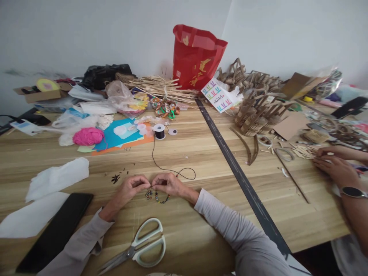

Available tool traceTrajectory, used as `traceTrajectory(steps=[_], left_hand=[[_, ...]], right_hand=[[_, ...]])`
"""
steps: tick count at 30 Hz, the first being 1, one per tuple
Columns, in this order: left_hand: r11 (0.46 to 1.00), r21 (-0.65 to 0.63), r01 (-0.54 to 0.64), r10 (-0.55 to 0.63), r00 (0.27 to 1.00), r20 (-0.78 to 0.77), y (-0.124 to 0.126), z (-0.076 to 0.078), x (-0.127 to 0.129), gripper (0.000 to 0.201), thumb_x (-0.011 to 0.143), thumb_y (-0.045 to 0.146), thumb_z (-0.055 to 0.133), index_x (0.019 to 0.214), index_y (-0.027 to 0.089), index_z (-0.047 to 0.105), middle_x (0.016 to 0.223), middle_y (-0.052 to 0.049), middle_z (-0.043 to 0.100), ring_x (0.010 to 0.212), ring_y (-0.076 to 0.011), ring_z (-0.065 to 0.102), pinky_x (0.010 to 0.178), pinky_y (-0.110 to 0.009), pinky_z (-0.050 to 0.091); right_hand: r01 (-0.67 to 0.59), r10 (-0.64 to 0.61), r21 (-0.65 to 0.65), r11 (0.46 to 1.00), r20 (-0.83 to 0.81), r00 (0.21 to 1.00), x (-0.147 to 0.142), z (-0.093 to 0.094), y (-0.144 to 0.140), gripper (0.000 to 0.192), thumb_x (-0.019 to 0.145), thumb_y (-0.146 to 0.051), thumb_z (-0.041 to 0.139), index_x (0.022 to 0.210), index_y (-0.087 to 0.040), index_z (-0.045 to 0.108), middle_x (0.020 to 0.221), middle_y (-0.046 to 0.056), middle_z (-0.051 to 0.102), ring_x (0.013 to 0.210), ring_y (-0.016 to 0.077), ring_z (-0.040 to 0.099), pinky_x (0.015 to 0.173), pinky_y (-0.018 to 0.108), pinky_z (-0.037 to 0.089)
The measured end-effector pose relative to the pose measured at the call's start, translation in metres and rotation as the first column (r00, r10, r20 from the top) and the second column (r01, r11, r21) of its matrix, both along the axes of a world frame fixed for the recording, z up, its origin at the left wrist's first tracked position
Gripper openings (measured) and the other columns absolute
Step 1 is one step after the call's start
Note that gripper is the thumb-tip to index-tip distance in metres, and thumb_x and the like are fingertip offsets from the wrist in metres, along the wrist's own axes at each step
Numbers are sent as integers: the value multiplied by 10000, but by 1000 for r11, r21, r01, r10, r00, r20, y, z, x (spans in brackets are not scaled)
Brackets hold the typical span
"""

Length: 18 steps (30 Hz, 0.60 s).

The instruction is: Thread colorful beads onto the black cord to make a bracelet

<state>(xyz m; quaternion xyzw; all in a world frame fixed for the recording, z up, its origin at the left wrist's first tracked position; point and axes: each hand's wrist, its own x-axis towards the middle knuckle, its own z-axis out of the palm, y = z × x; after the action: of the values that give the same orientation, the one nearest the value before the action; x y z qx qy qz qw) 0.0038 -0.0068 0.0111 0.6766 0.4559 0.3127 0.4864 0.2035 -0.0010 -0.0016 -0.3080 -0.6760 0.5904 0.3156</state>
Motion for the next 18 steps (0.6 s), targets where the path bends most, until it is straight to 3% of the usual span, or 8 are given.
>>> traceTrajectory(steps=[5, 9, 12, 18], left_hand=[[1000, 14, 3, -3, 1000, 5, -2, 2, 1, 188, 771, 305, 626, 680, 142, 648, 661, -21, 652, 647, -157, 575, 627, -241, 456], [998, 59, 4, -4, 1000, -12, -6, 3, 0, 264, 878, 313, 491, 891, 153, 702, 916, -74, 718, 891, -211, 634, 818, -294, 487], [996, 71, 52, -47, 997, -68, -11, 4, 1, 272, 882, 292, 490, 1000, 188, 712, 1059, -78, 718, 1032, -230, 622, 938, -331, 458], [970, 120, 211, -196, 972, -130, -16, 7, 5, 265, 870, 211, 503, 987, 203, 740, 1066, -81, 731, 997, -217, 655, 922, -323, 477]], right_hand=[[-14, 15, 17, 1000, -13, 1000, 1, 2, 0, 327, 814, -434, 636, 785, -109, 607, 620, -28, 500, 555, 67, 405, 529, 188, 320], [-43, 40, -59, 997, -52, 998, 6, 0, 1, 366, 792, -474, 653, 777, -115, 580, 604, -39, 475, 540, 59, 388, 515, 182, 304], [-46, 39, -119, 992, -63, 997, 10, 1, 2, 417, 760, -528, 665, 769, -123, 565, 606, -34, 498, 534, 61, 420, 519, 184, 337], [-19, 14, -110, 994, -48, 999, 15, 2, 5, 422, 756, -534, 666, 759, -122, 579, 581, -29, 526, 509, 62, 454, 503, 180, 376]])
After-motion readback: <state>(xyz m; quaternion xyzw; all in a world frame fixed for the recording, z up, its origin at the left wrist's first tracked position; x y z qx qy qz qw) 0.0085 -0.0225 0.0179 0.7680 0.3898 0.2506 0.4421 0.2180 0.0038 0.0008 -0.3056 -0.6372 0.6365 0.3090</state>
